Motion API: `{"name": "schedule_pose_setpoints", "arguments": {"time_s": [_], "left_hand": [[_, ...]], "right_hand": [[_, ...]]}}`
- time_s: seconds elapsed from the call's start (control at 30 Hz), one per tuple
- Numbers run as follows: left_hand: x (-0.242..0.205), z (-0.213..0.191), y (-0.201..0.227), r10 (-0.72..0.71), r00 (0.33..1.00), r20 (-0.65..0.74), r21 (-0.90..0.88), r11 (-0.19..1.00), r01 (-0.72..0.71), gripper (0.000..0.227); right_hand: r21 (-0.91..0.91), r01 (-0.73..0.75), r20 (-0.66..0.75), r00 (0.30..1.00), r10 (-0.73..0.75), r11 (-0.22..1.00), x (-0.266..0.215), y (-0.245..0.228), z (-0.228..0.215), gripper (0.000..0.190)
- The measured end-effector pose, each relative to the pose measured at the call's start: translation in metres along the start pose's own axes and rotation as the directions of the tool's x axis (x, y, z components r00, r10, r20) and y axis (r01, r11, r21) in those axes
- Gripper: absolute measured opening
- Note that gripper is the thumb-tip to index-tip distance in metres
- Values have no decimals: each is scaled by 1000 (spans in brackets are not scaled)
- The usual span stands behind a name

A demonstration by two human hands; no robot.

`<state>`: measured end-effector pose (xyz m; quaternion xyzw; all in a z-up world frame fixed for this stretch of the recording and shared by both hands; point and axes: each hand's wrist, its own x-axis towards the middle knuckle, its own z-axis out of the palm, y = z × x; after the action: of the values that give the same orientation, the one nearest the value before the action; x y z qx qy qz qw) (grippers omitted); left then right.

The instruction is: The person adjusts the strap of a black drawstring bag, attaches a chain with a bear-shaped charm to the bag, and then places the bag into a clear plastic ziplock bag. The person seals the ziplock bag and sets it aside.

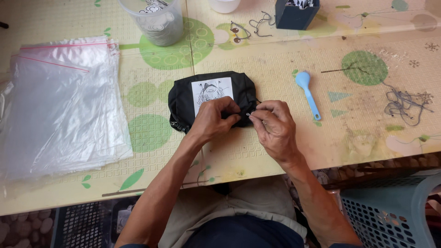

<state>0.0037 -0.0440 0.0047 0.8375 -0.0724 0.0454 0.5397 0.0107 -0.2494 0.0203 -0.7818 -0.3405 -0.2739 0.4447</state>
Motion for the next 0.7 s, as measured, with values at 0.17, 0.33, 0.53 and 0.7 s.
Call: {"name": "schedule_pose_setpoints", "arguments": {"time_s": [0.17, 0.33, 0.53, 0.7], "left_hand": [[1, -3, 3, -8, 999, 36, -9, 1000, 8, 17], [0, -4, 7, 6, 999, 42, -33, 999, -5, 17], [-8, 3, 1, 184, 978, 100, 268, 941, -205, 13], [-15, -7, 26, 274, 947, 165, 279, 908, -311, 18]], "right_hand": [[28, -42, 41, 998, 41, 999, -6, 16, 3, 8], [21, -21, 32, 999, 21, 1000, -12, 13, 4, 8], [-21, 41, 64, 997, -40, 999, -15, 17, 6, 10], [-58, 21, 92, 996, -15, 998, -18, 18, 6, 11]]}}
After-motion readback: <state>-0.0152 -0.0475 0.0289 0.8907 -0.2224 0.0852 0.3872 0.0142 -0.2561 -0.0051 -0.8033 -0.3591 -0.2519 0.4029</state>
